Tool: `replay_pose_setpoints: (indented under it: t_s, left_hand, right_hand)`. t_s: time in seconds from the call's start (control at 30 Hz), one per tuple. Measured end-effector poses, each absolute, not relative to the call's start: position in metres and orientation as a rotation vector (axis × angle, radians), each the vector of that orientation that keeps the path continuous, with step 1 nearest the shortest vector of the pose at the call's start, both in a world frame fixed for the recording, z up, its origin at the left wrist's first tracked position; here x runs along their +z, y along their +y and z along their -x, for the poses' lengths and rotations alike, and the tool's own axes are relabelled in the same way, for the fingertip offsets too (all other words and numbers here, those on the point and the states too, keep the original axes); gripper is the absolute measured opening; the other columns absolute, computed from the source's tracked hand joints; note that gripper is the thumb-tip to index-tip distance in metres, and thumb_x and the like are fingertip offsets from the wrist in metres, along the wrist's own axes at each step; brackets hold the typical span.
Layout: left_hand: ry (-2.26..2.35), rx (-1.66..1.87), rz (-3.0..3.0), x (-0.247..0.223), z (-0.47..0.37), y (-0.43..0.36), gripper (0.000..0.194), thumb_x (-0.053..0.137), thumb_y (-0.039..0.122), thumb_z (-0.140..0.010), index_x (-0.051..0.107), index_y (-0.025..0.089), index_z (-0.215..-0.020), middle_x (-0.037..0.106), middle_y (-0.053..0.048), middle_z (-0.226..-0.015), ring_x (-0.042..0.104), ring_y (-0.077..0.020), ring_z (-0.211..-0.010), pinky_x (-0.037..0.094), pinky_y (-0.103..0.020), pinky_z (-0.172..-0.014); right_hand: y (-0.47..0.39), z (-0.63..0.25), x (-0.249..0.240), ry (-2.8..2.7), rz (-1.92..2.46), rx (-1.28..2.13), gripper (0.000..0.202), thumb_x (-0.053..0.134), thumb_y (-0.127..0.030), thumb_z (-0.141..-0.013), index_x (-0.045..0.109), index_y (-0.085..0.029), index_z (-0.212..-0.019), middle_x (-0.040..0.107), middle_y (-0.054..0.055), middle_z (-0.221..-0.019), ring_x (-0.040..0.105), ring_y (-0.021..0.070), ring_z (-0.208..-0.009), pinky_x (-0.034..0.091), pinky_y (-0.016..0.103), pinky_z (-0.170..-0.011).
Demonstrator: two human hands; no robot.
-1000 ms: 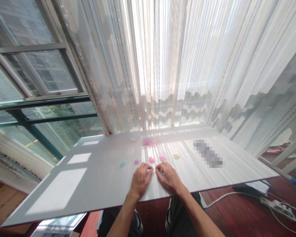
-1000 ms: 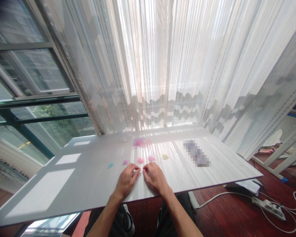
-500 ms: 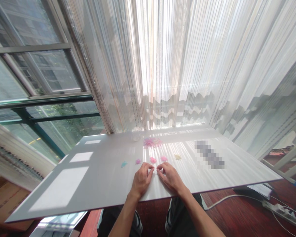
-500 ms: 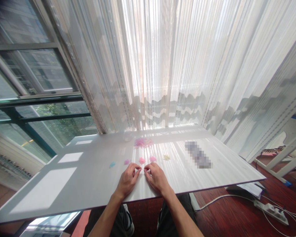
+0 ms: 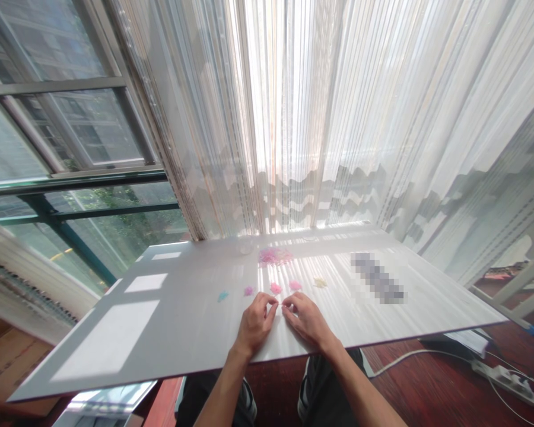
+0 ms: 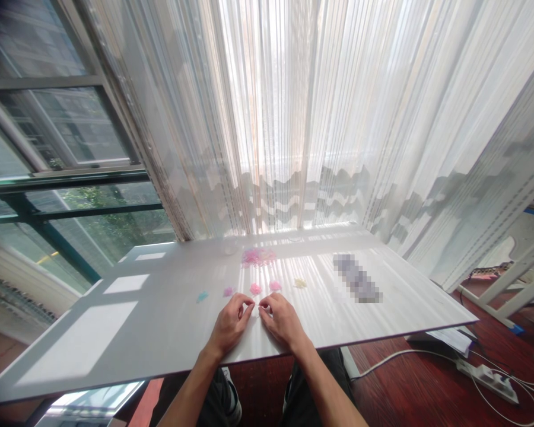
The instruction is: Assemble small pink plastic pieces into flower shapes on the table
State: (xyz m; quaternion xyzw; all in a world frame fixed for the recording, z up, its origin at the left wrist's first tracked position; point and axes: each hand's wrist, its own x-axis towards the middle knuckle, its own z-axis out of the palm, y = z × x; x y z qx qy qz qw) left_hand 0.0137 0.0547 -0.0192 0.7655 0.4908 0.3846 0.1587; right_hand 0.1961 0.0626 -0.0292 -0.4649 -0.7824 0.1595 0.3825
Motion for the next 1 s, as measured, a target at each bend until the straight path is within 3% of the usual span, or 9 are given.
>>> replay_pose_setpoints:
  t_s: [0.13,1.0]
  left_hand:
    - [1.399,1.093,-2.194,-0.0215,-0.0134,0.0556,0.016,0.048,0.028,-0.097,0.062,0.021,-0.094,0.066,-0.003,-0.093,0.061,-0.0143,-0.070,0.049,-0.027,-0.071]
    - [1.399,1.045,-2.214,-0.0262,-0.0123,0.0563,0.014,0.052,0.030,-0.096,0.063,0.022,-0.098,0.067,-0.002,-0.093,0.059,-0.0141,-0.067,0.048,-0.028,-0.070]
  right_hand:
    - [0.0619,-0.1971,-0.0266,-1.975,1.126,0.445,0.013,0.062,-0.017,-0.089,0.067,-0.019,-0.101,0.063,0.004,-0.091,0.061,0.0165,-0.078,0.051,0.028,-0.076]
    - [0.0629,-0.1966,-0.0268,-1.970,1.062,0.408,0.006,0.062,-0.018,-0.090,0.067,-0.019,-0.088,0.063,0.003,-0.083,0.060,0.0162,-0.073,0.050,0.027,-0.070]
